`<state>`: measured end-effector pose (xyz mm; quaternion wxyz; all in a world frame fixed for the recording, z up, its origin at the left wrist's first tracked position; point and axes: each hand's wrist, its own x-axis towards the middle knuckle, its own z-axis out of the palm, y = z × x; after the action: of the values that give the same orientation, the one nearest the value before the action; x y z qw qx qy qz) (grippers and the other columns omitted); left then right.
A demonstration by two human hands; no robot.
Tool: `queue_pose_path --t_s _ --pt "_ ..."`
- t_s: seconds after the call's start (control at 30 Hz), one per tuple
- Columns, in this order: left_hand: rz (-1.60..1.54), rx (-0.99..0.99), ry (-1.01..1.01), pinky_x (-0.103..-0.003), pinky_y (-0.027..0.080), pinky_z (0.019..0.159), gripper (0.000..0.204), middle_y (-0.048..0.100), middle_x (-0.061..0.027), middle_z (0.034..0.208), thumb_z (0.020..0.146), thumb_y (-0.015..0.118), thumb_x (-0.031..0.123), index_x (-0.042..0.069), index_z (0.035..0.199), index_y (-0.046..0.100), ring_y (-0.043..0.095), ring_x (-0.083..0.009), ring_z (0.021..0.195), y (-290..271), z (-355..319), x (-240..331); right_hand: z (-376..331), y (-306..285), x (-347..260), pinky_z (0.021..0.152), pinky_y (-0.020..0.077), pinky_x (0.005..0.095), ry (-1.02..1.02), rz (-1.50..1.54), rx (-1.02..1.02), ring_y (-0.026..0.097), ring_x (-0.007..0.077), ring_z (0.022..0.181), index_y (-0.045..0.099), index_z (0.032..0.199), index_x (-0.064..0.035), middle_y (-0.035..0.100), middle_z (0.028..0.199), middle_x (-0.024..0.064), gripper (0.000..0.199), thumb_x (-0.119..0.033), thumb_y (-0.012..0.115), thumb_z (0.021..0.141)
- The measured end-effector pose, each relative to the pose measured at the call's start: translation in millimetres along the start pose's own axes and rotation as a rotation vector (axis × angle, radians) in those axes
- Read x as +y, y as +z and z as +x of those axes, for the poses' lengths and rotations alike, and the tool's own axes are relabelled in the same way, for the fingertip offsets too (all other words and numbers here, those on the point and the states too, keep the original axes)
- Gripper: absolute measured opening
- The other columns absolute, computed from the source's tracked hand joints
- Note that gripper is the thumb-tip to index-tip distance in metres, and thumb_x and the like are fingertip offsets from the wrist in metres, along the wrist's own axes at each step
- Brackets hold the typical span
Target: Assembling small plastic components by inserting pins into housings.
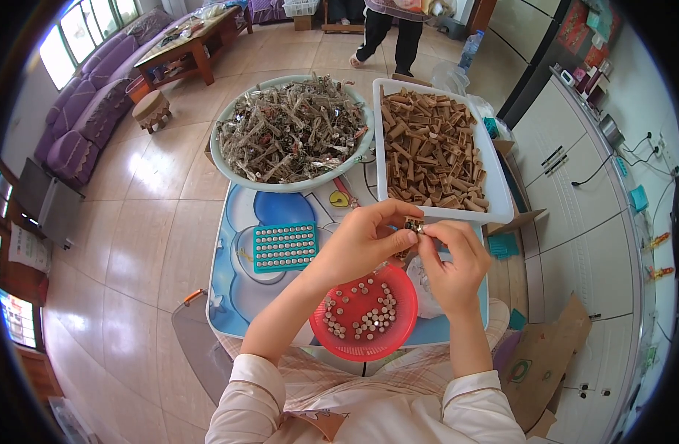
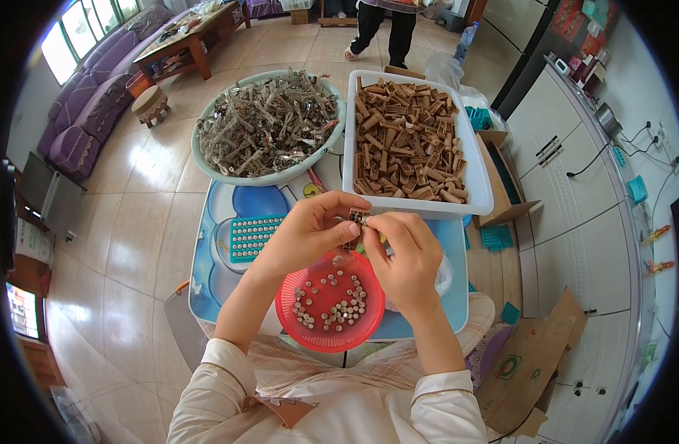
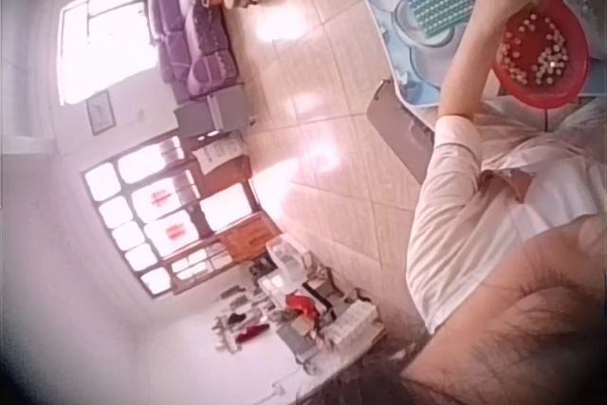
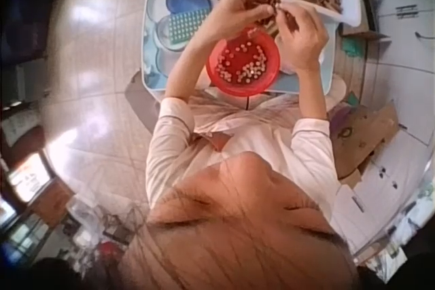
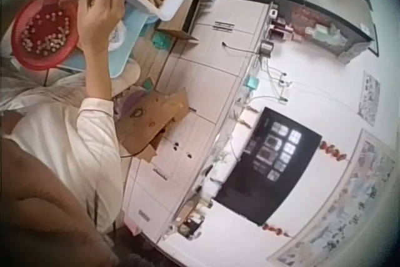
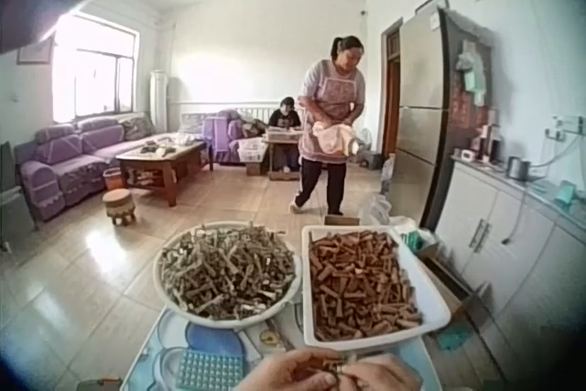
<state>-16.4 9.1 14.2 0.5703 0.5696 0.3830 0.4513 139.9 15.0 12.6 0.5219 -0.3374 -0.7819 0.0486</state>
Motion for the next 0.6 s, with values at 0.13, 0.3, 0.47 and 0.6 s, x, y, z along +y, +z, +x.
queue_pose_path --t_s 0.13,0.3,0.47,0.6 --pt "0.086 0.004 0.008 -0.019 0.048 0.058 0.025 0.059 -0.0036 0.084 0.082 0.054 0.004 -0.004 0.106 0.050 0.055 -0.0056 0.073 0 0 0 7 -7 -3 0.053 0.0451 0.0247 0.098 0.055 -0.108 0.057 0.0164 0.061 0.058 0.076 -0.0015 0.058 0.074 0.0068 0.013 0.004 0.064 0.066" --pt "0.166 -0.042 -0.034 -0.020 0.048 0.059 0.024 0.059 -0.0049 0.085 0.081 0.054 0.001 -0.005 0.104 0.051 0.055 -0.0062 0.074 2 -1 -4 10 -18 -6 0.052 0.0457 0.0272 0.281 0.102 -0.344 0.057 0.0210 0.058 0.056 0.075 -0.0012 0.056 0.069 0.0087 0.010 0.001 0.062 0.067" --pt "0.209 -0.046 -0.045 -0.026 0.047 0.065 0.026 0.063 -0.0117 0.087 0.078 0.057 0.006 -0.001 0.103 0.055 0.060 -0.0146 0.074 9 1 -7 18 -27 -2 0.053 0.0452 0.0297 0.455 0.109 -0.501 0.057 0.0222 0.058 0.054 0.073 0.0007 0.056 0.067 0.0099 0.011 -0.001 0.063 0.066" --pt "0.202 -0.054 -0.069 -0.027 0.047 0.066 0.026 0.063 -0.0124 0.088 0.078 0.057 0.005 0.000 0.103 0.055 0.060 -0.0159 0.073 11 2 -9 29 -26 13 0.052 0.0409 0.0229 0.619 0.203 -0.683 0.052 0.0084 0.058 0.051 0.074 -0.0020 0.054 0.065 0.0020 0.018 -0.002 0.065 0.064"
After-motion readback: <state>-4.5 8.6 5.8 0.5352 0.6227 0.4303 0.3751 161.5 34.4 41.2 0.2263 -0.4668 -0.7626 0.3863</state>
